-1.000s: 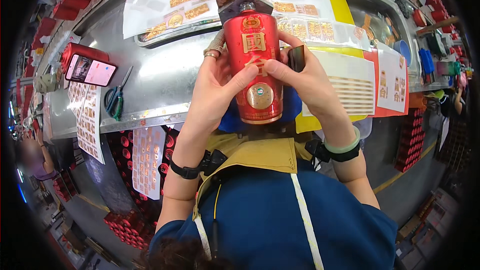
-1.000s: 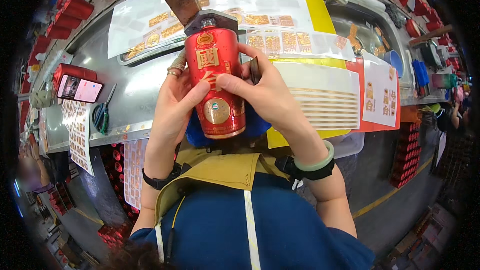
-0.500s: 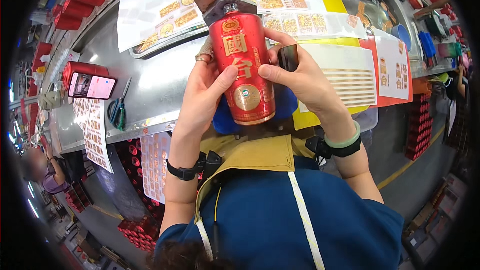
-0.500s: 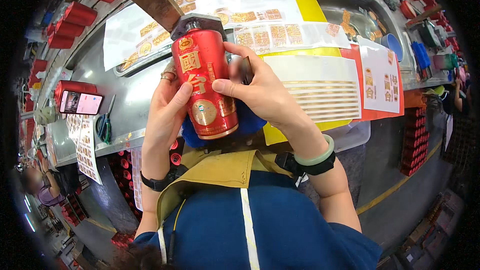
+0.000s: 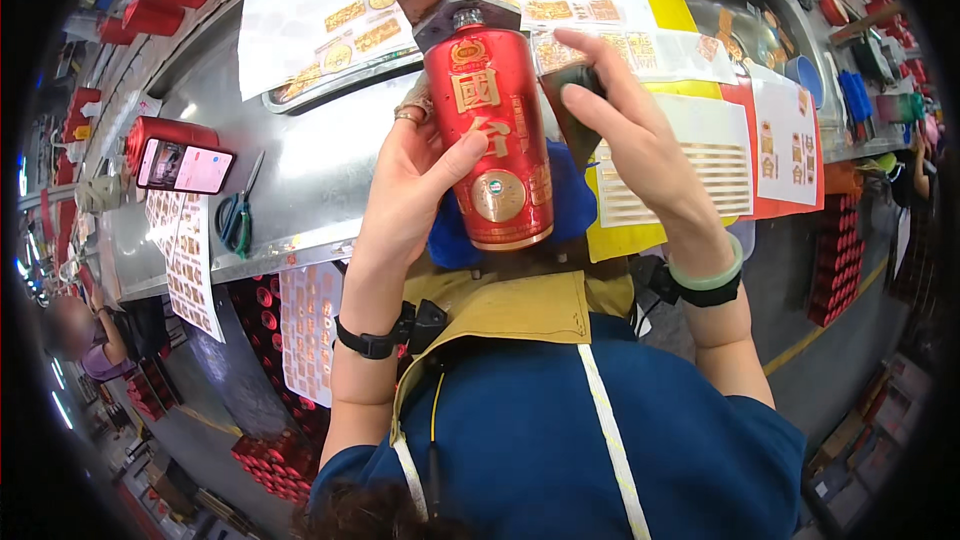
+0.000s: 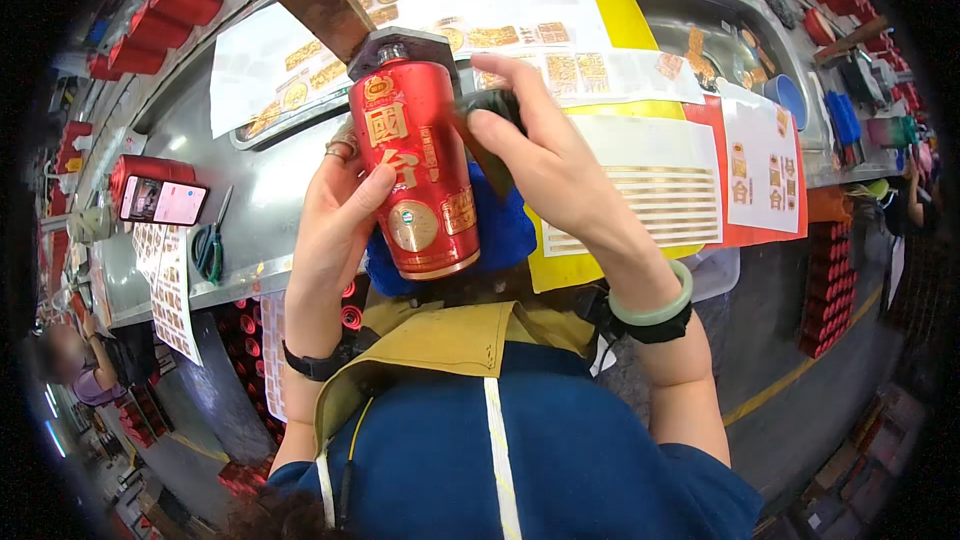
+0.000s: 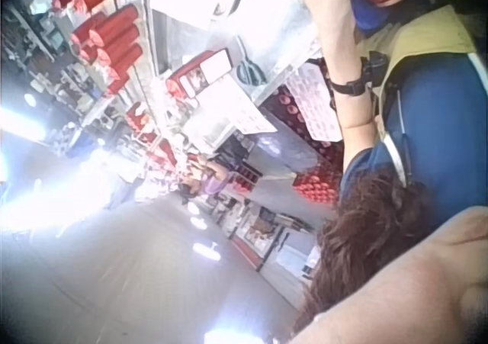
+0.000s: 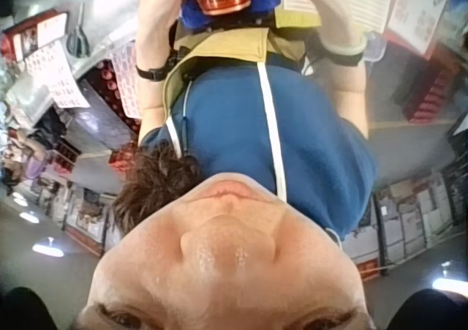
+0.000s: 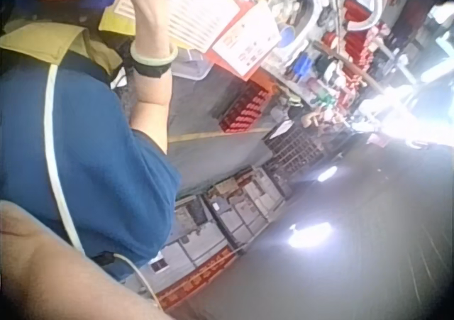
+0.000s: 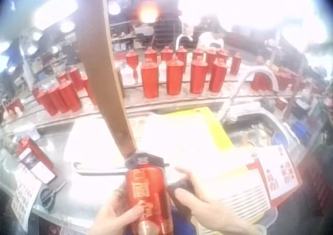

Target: Applying gold decals to red metal containers and using a hand scraper to smooth them.

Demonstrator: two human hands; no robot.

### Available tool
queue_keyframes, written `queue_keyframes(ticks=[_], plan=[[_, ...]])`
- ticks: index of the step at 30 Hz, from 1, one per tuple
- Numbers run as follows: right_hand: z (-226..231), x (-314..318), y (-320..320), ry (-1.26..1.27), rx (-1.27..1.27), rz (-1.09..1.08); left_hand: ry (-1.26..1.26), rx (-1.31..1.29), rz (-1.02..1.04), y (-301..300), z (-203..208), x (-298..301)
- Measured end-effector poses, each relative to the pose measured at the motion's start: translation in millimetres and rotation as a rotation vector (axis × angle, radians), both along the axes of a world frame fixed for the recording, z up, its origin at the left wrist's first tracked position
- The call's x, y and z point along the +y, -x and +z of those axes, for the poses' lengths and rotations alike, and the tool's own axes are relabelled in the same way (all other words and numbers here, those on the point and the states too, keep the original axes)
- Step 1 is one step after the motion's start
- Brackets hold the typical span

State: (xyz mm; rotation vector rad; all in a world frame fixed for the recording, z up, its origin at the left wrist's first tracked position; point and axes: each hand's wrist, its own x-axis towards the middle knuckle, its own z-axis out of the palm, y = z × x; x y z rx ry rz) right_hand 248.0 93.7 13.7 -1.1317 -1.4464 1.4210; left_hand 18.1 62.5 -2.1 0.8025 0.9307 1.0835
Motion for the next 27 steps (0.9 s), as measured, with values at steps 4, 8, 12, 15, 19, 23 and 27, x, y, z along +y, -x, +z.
queue_keyframes(ticks=[4, 8, 12, 15, 19, 23, 27], plan=[[18.7, 7.1, 9.1, -0.173, 0.036, 0.135, -0.030, -0.055, 0.019, -2.4, 1.2, -2.0], [21.7, 39.7, 10.2, -0.839, -0.401, -0.169, -0.037, -0.114, -0.020, 5.7, 7.7, -4.7], [23.3, 9.3, 18.9, -1.320, -0.435, 0.299, -0.012, -0.166, 0.034, 7.7, 6.4, -6.1], [33.7, 6.3, 32.7, -1.183, -0.494, 0.440, -0.002, -0.212, 0.024, 5.7, 8.2, -6.9], [46.8, 90.5, 32.9, -1.462, -0.702, 0.053, 0.013, -0.165, 0.038, 4.3, 3.9, -6.9], [8.3, 52.3, 23.7, -1.517, -0.562, 0.158, 0.012, -0.155, 0.068, -1.8, 4.2, -4.9], [21.2, 9.4, 10.2, -1.308, -0.407, 0.571, 0.069, -0.185, 0.052, -0.7, -6.8, -2.5]])
